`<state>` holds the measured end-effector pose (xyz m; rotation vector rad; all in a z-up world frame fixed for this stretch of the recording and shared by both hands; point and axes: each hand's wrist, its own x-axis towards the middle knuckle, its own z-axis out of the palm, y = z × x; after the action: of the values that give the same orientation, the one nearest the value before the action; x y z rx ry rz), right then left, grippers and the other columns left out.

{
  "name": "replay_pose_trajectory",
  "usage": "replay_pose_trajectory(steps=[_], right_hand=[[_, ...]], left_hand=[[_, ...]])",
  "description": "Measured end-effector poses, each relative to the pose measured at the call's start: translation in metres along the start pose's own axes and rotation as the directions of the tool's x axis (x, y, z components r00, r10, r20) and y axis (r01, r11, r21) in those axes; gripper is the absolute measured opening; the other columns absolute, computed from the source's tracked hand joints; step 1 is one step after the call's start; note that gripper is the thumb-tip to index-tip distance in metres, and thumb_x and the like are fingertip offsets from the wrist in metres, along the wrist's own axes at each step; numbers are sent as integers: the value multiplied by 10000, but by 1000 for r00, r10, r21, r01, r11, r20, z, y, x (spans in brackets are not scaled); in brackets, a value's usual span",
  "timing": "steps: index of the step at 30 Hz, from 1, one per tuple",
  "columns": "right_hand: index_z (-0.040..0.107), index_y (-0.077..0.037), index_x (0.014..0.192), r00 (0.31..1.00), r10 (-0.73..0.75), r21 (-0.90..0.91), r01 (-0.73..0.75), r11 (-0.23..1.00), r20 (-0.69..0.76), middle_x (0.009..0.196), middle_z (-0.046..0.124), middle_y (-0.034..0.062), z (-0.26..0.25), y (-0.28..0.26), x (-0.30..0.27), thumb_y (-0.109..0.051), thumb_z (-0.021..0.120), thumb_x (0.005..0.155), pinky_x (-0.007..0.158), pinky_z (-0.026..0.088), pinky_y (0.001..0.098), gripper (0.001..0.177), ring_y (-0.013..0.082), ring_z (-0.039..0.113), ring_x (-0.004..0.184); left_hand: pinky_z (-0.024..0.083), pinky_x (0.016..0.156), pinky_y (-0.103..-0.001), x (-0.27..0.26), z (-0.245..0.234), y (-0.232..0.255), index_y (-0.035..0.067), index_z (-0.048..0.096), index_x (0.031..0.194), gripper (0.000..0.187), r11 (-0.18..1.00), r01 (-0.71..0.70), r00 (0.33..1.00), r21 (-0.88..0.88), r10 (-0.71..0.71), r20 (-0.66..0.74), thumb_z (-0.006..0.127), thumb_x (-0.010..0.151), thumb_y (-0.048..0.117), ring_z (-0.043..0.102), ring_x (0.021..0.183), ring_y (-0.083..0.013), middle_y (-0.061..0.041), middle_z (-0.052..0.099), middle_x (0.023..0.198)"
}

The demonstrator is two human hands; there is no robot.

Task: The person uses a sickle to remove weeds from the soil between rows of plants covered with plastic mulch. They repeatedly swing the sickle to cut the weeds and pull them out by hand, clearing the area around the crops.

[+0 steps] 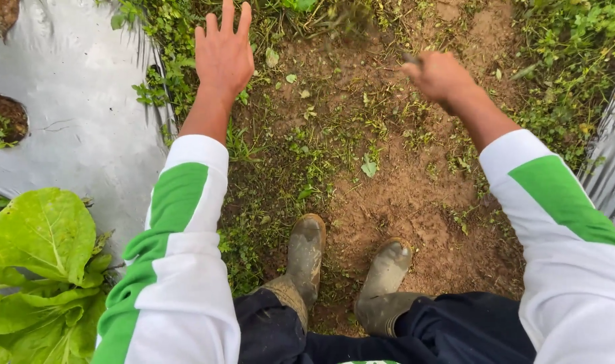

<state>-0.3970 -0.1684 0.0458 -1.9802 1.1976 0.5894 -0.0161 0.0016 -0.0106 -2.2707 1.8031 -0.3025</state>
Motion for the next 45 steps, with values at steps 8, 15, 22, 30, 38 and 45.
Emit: replay_pose_trajectory(steps=[8,15,22,30,38,45], right_hand=[[612,-54,1265,1000,-1,79,0,997,2,846,583,89,-6,-12,-54,-360,464,1131,538,475,289,365,161,492,615],[633,-93,1271,906,-187,-12,207,978,379,809,576,24,49,-43,-45,-344,495,1080,523,443,213,344,119,485,612],[653,-68,1187,946,-80,128,42,991,313,778,510,20,12,-35,-28,-294,462,1117,493,386,243,304,133,422,588],[584,-31,1181,999,27,-102,-31,994,-45,854,591,105,-7,24,3,-390,345,1178,631,587,349,432,209,563,680],[607,-97,1248,988,-100,-95,112,989,116,816,573,39,30,37,-25,-443,331,1140,611,521,276,455,150,519,650],[550,-177,1382,996,-62,-264,77,961,64,796,602,22,14,15,-27,-552,258,1104,535,540,264,550,140,598,661]], left_hand=[[519,1056,-594,23,7,27,174,315,1741,783,996,-72,997,61,70,36,690,1065,304,512,1384,-466,-164,303,1736],[521,1068,-565,28,-12,40,205,278,1742,851,991,-128,987,35,125,97,709,1023,351,531,1385,-452,-174,314,1740],[531,970,-509,16,-11,27,216,283,1741,815,997,-76,990,-10,76,122,661,1020,263,542,1315,-415,-181,327,1723],[531,978,-526,21,-4,30,224,288,1733,835,996,-82,992,23,80,94,708,1027,373,547,1309,-418,-173,320,1715],[533,1033,-564,38,-6,58,227,285,1746,841,987,-155,987,30,154,52,715,1042,390,543,1350,-442,-174,322,1724],[550,971,-504,41,-9,63,219,306,1718,788,981,-191,980,20,190,60,685,1046,380,584,1285,-393,-178,356,1713]])
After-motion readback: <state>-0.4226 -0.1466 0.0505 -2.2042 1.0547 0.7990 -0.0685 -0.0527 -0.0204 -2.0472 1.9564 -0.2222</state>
